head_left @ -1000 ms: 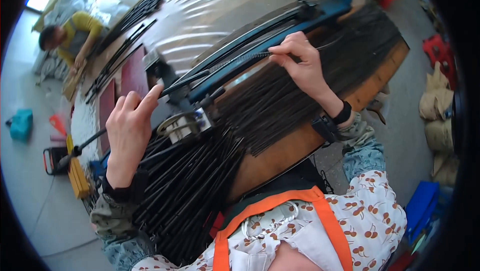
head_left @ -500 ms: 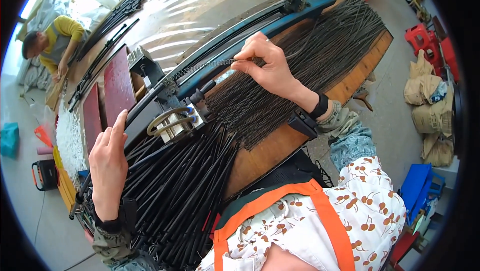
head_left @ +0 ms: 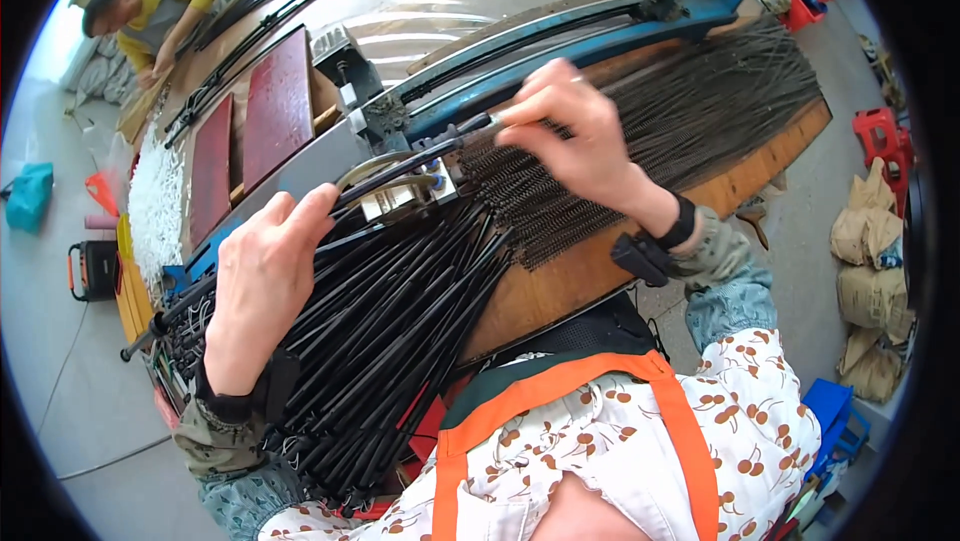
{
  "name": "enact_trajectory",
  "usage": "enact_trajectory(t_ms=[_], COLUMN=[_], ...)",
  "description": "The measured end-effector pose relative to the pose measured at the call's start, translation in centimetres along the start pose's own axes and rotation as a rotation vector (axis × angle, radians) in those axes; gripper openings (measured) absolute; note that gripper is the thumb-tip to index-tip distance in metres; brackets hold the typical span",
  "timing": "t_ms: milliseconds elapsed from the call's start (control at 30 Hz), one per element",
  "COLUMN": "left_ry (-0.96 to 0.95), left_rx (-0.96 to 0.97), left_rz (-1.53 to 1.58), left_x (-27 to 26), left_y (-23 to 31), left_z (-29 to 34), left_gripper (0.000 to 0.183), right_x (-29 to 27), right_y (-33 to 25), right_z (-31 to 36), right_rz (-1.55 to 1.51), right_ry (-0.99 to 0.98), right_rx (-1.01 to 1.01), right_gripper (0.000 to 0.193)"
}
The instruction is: The person slides a spring onto a rod, inserts the rod into a machine, and pulls a lever. They then remove the rod and place it onto a pile of finished rods.
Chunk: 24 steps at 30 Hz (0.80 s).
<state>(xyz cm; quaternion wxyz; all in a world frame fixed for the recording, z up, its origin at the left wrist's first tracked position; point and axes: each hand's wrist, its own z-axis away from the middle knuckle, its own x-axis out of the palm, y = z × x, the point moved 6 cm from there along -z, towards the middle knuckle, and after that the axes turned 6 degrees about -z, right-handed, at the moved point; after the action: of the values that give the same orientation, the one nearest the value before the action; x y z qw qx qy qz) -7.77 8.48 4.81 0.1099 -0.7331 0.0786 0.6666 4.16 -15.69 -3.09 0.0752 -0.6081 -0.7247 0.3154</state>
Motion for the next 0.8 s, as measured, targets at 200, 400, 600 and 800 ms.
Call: enact_trajectory(t_ms=[200,400,600,800], left_ry=[0.273,0.203,0.534,0.6], left_rx=[-0.028,0.125,-0.344,-0.308], left_rz=[-0.084,-0.006,-0.27,-0.263], left_x=[-0.3,0.3,-6.1,-7.9], left_y=[-1.2,1.7,-12.5,-12.6], left_z=[0.8,-1.4,4.9,5.1], left_gripper=[0.041,0.039,0.014,0.021], right_x=[-1.7,1.9,-3.2,9.1], right_y=[3.1,0.0,9.3,9.2], right_z=[1.8,0.6,1.1,-6.5], right_rz=[0.356,0.254,0.456,-0.273], right_ry=[0.008,0.084,-0.011,-0.241], right_rx=[-0.226,-0.348,0.121,0.33], right_gripper=[0.039,0.042,0.019,0.017])
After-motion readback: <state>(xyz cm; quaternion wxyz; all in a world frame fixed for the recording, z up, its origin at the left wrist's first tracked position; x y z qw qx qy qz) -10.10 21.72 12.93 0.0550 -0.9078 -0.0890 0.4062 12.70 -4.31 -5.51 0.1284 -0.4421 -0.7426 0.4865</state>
